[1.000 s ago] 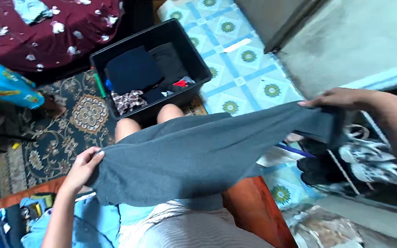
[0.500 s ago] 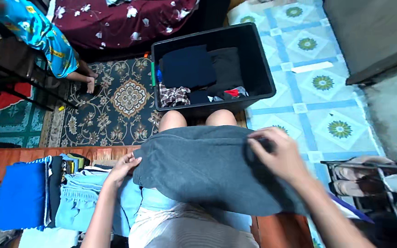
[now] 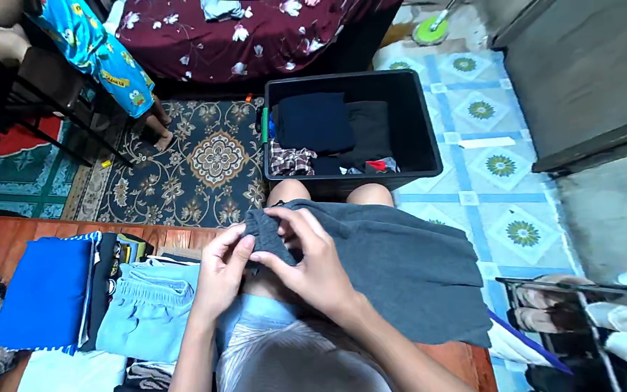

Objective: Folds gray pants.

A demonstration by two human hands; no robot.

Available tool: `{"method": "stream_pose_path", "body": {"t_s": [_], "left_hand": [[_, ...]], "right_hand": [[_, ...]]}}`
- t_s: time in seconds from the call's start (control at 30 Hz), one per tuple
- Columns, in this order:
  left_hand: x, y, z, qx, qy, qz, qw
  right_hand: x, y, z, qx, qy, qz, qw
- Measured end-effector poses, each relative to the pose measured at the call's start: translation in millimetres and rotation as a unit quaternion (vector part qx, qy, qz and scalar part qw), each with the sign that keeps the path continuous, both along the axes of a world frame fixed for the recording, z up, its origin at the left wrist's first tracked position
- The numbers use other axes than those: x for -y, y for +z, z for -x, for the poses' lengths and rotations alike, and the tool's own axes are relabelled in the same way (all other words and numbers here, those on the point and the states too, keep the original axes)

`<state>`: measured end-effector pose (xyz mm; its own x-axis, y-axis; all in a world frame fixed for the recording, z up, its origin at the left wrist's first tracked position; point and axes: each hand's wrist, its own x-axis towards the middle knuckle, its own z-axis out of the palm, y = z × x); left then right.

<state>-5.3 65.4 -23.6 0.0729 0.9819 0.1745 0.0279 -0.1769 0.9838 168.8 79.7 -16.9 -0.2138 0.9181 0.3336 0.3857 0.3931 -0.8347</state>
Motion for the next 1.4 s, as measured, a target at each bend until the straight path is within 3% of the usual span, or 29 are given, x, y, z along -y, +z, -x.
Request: {"method": "stream_pose_path", "body": {"t_s": [0.1,0.17,0.33,0.53,0.7,0.9,1.03,1.17,1.3,1.4], "left_hand": [[-6.9,4.2,-4.6,0.006,-0.113,-0.016,0.993],[-14.7,7.2,-9.9,-0.046,-0.155,-0.027,0.986],[-40.6,30.6,-37.5,-0.170,-0.057,-0.173,0.969],[-63.1,57.8,-82.6,-0.150,0.004,-0.307,0.940],[-80.1,66.3,-100.7,-0.124,0.023,-0.351,0.928],[-65.6,61.6,-124.4,-0.083,-0.053,-0.296,0.950],[-56.3,55.5,-125.1,-0.046,-0.077,-0.242,0.966],[-44.1,46.8,-114.0,0.024,-0.182,-0.164,0.969],[-26.6,33.0,-96.3,-0.059,-0.226,-0.126,0.964],[-31.4,14.7,-89.0,-0.122,-0.205,-0.126,0.963]], "right_hand": [[1.7,19.1,-25.2,0.016,-0.021,0.007,1.000],[0.4,29.9,-39.3,0.031,-0.049,0.001,0.998],[-0.8,58.0,-68.6,0.054,-0.072,0.006,0.996],[11.6,99.1,-93.4,0.089,-0.043,0.032,0.995],[27.4,116.0,-110.2,0.090,0.008,0.090,0.992],[25.9,116.2,-125.5,-0.055,-0.011,0.099,0.993],[24.0,109.9,-130.2,-0.026,-0.044,0.040,0.998],[16.3,119.0,-136.7,0.031,-0.083,-0.032,0.996],[-0.6,134.7,-153.6,0.126,-0.103,-0.140,0.977],[-11.4,148.7,-166.4,0.131,-0.041,-0.135,0.981]]}}
